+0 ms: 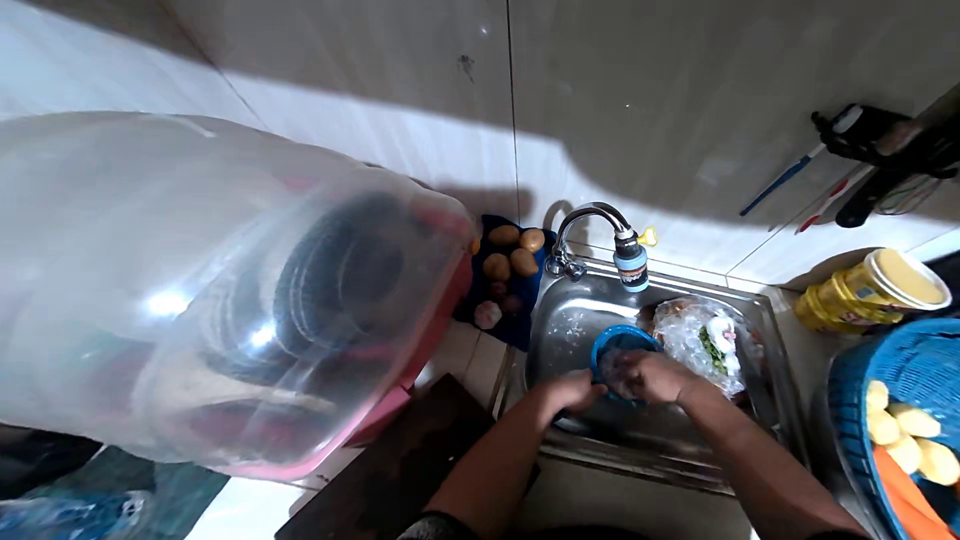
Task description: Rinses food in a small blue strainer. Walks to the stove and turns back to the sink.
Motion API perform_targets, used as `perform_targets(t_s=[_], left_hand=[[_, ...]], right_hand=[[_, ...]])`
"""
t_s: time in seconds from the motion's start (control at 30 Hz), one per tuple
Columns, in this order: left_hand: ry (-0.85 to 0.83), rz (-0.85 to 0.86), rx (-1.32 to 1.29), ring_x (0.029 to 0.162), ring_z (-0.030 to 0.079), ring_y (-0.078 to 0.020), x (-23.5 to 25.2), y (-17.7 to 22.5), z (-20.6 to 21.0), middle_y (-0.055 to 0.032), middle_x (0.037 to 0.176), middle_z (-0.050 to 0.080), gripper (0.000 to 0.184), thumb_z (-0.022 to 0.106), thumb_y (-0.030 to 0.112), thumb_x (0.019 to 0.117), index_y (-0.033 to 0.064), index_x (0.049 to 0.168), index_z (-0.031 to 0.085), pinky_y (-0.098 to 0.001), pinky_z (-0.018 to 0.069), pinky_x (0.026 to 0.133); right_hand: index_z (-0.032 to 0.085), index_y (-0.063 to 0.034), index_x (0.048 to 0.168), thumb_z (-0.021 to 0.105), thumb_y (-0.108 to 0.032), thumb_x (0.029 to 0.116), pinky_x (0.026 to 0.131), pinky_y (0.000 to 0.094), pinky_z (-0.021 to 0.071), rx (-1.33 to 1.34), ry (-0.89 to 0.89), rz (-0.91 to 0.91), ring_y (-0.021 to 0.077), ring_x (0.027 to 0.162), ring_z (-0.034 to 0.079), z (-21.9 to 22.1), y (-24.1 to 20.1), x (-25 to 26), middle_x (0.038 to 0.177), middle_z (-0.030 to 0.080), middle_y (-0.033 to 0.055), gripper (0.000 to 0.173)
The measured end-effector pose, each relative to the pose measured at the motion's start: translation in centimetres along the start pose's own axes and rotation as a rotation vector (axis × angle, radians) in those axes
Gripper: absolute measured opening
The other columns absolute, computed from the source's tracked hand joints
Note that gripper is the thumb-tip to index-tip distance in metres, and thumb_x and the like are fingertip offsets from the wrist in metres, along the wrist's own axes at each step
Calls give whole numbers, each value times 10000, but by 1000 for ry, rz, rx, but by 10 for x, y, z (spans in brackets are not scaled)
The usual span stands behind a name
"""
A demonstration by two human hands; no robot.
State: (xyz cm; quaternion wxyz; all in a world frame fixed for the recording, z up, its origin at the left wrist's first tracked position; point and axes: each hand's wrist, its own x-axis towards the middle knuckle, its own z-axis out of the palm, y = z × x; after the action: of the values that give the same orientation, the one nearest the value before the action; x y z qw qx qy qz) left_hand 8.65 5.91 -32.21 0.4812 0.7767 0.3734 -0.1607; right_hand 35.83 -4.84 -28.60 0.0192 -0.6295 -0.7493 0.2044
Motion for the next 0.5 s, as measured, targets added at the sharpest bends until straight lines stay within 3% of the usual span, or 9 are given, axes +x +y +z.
perform_targets(t_s=[0.07,0.13,0.27,0.3,0.4,0.5], left_hand=[[-17,1,-10,727,703,-253,0,0,-1,-61,936,722,665,457,808,896,274,1256,626,-552,594,612],[-37,1,-25,700,695,-247,0,-1,-1,-63,904,714,673,457,806,897,254,1244,627,-535,594,600],[-73,5,-39,680,685,-252,1,-2,-3,-72,879,704,684,447,811,902,248,1253,615,-531,588,593],[-76,8,-36,686,685,-254,0,-2,-3,-75,886,705,683,448,810,903,251,1259,614,-533,588,596],[-84,10,-28,695,690,-255,-6,1,-6,-76,902,709,671,457,795,911,246,1261,620,-529,592,607],[-72,15,-37,712,700,-256,-7,1,-7,-77,929,719,648,479,774,917,255,1278,622,-534,599,613]], right_hand=[[754,-370,1097,764,-383,839,1019,418,553,175,65,150,85,1150,650,-21,23,-11,1215,704,-129,258],[741,-390,1159,706,-385,909,972,383,579,329,174,304,58,1082,681,-23,49,-9,1153,729,-136,252],[660,-407,1317,543,-539,979,1024,477,545,358,140,460,133,1152,675,12,55,19,1231,720,-75,381],[664,-370,1313,497,-589,988,1016,516,543,364,131,501,176,1147,681,27,50,31,1221,724,-36,426],[727,-279,1129,417,-719,944,927,605,559,380,150,707,262,1062,707,56,23,65,1108,747,40,570],[723,-283,1074,498,-719,881,851,603,574,389,128,733,255,991,718,51,-10,78,1046,748,36,527]])
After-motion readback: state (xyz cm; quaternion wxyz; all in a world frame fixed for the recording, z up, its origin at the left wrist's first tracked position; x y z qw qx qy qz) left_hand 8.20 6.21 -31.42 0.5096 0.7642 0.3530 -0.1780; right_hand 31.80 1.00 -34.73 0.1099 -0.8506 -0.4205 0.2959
